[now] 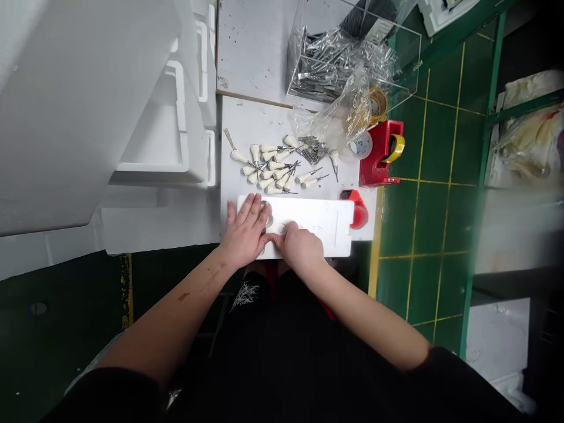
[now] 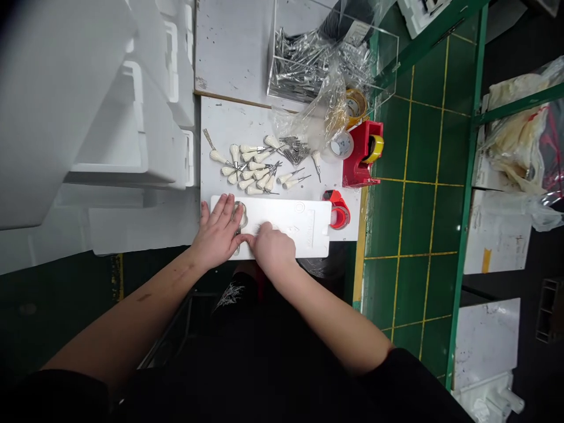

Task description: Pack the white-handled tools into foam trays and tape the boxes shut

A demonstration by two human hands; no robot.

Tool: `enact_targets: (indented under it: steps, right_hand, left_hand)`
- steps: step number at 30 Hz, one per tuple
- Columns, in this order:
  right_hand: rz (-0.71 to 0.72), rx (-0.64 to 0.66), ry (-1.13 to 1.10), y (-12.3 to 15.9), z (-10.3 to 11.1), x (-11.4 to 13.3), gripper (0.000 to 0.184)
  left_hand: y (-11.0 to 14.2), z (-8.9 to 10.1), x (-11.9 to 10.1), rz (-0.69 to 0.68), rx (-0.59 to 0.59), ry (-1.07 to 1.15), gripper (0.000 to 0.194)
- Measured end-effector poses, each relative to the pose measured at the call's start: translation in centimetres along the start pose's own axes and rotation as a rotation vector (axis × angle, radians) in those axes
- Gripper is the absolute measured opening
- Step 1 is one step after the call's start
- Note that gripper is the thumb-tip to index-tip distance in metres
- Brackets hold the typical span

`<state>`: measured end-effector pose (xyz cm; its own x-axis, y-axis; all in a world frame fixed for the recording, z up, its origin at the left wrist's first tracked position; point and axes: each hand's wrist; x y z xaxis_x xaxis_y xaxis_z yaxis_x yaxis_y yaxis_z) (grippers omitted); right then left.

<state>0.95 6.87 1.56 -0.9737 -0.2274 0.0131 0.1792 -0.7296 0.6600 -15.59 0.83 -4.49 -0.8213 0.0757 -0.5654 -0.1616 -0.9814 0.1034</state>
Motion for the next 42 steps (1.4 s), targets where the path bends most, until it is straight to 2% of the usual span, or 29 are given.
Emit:
enact_targets:
  steps: [2, 4, 7, 9, 10, 13, 16, 19, 21, 23, 26, 29, 31, 33, 35, 36, 37, 38, 39, 41, 42]
  right_hand:
    - [0.038, 0.008, 0.104, 0.9, 1.1, -1.0, 0.064]
    - [0.122, -0.099, 0.119, 1.5, 2.3, -1.4, 0.057]
    - [0.44, -0.359, 0.047, 0.6, 3.0, 0.1, 0.053]
    - [0.664, -0.396, 0.016, -1.1, 2.1, 2.0, 0.063]
    - [0.74, -0.377, 0.019, -2.1, 1.3, 3.0, 0.071]
    - [0.807, -0.366, 0.053, -4.4, -1.0, 4.7, 0.084]
    - [0.802, -0.398, 0.09, -4.5, -1.8, 4.9, 0.088]
    - [0.754, -0.433, 0.125, -3.4, -1.0, 4.5, 0.09]
    - [0.718, -0.529, 0.133, -2.8, -0.2, 4.0, 0.09]
    - [0.709, -0.601, 0.167, -2.6, 0.1, 3.2, 0.086]
    - [0.736, -0.613, 0.197, -2.7, -0.6, 2.5, 0.084]
    - [0.756, -0.589, 0.153, -3.0, -1.3, 2.9, 0.084]
    - [0.763, -0.552, 0.073, -3.0, -0.8, 2.7, 0.083]
    - [0.731, -0.55, -0.072, -2.7, 0.8, 0.6, 0.083]
    - [0.558, -0.583, -0.24, -2.4, 3.0, -4.2, 0.078]
    - [0.408, -0.57, -0.301, -2.5, 4.0, -7.5, 0.072]
    - [0.14, -0.536, -0.355, -2.7, 4.9, -11.1, 0.064]
    - [-0.125, -0.45, -0.377, -3.2, 5.5, -14.7, 0.061]
    - [-0.232, -0.394, -0.386, -3.8, 5.7, -18.1, 0.059]
    - [-0.263, -0.277, -0.409, -5.8, 5.5, -23.4, 0.055]
    - [-0.235, -0.231, -0.42, -6.8, 5.1, -25.2, 0.051]
  left_hand:
    - [0.3, 1.0, 0.2, -0.002, 0.016, 0.154, 0.079]
    - [1.3, 1.9, 0.6, 0.069, -0.045, 0.389, 0.076]
    - [4.4, 2.1, 1.7, 0.361, -0.311, 0.681, 0.064]
    - [7.1, 1.5, 2.5, 0.586, -0.444, 0.744, 0.058]
    - [8.3, 1.1, 2.8, 0.681, -0.467, 0.748, 0.058]
    - [11.3, 0.3, 2.9, 0.827, -0.426, 0.761, 0.059]
    - [12.2, 0.3, 2.3, 0.878, -0.327, 0.805, 0.066]
    - [10.4, 1.0, 1.8, 0.913, -0.14, 0.8, 0.079]
    - [8.1, 1.6, 1.7, 0.873, -0.074, 0.765, 0.085]
    - [5.4, 2.3, 1.7, 0.832, -0.082, 0.749, 0.089]
    - [2.1, 3.0, 1.5, 0.843, -0.101, 0.763, 0.093]
    - [0.0, 2.7, 0.9, 0.859, -0.068, 0.805, 0.096]
    - [-0.7, 2.1, 0.4, 0.841, -0.04, 0.917, 0.089]
    - [-0.9, 1.4, 0.1, 0.898, -0.048, 1.046, 0.074]
    - [-0.7, 0.9, 0.4, 1.008, -0.07, 1.083, 0.064]
    - [-0.5, 0.9, 0.7, 1.043, -0.091, 1.043, 0.065]
    - [-0.3, 1.1, 0.9, 1.04, -0.119, 0.976, 0.069]
    - [-0.1, 1.5, 1.0, 1.002, -0.166, 0.895, 0.075]
    - [0.1, 2.0, 0.9, 0.943, -0.227, 0.81, 0.081]
    - [0.1, 3.5, -0.6, 0.804, -0.356, 0.659, 0.085]
    - [-0.2, 4.2, -2.0, 0.733, -0.396, 0.609, 0.083]
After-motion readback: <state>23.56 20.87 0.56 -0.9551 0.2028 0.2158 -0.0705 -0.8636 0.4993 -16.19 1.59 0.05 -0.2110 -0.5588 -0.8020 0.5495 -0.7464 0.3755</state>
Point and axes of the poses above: each hand's wrist, its own y-axis away from the middle knuckle, its own z-axis out of the back of the hand, x = y × z, and after that the axes turned 4 degrees about y, right-handed
